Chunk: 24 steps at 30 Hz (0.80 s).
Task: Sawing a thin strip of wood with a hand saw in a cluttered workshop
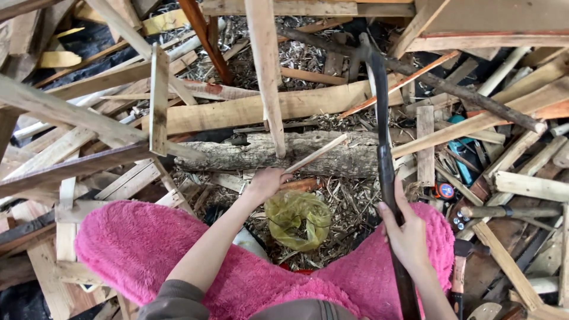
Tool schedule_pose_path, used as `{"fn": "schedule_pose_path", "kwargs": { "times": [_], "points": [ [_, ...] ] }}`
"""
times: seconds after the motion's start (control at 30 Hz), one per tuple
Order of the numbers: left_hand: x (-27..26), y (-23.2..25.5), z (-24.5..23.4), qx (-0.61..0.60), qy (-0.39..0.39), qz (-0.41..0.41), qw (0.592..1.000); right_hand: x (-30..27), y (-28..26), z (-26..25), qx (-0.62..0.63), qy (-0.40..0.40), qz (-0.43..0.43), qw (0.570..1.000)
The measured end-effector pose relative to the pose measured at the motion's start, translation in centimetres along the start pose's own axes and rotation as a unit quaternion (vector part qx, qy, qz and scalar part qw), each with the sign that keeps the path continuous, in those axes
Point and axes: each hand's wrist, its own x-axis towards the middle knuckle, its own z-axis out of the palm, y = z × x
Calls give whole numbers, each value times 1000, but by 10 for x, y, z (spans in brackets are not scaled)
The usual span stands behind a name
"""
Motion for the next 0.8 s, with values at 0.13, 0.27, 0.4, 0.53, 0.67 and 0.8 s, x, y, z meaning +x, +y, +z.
{"fn": "schedule_pose_path", "kwargs": {
  "times": [0.13,0.27,0.4,0.53,0.67,0.8],
  "points": [
    [-7,-7,-9,-74,47,8,996,13,48,13,-88,41,-93,991],
    [-6,-11,-18,-91,19,-31,995,23,101,23,-137,-70,-49,987],
    [-9,-4,-29,-93,-3,-46,995,26,67,9,-49,-122,50,990],
    [-8,-9,-28,-92,-38,-74,992,19,12,-7,-27,-67,62,995],
    [4,-28,-16,-94,-24,-23,995,17,21,9,-49,42,-59,996],
    [-8,-21,-26,-93,-31,-34,995,30,101,30,-103,-67,38,992]
  ]
}}
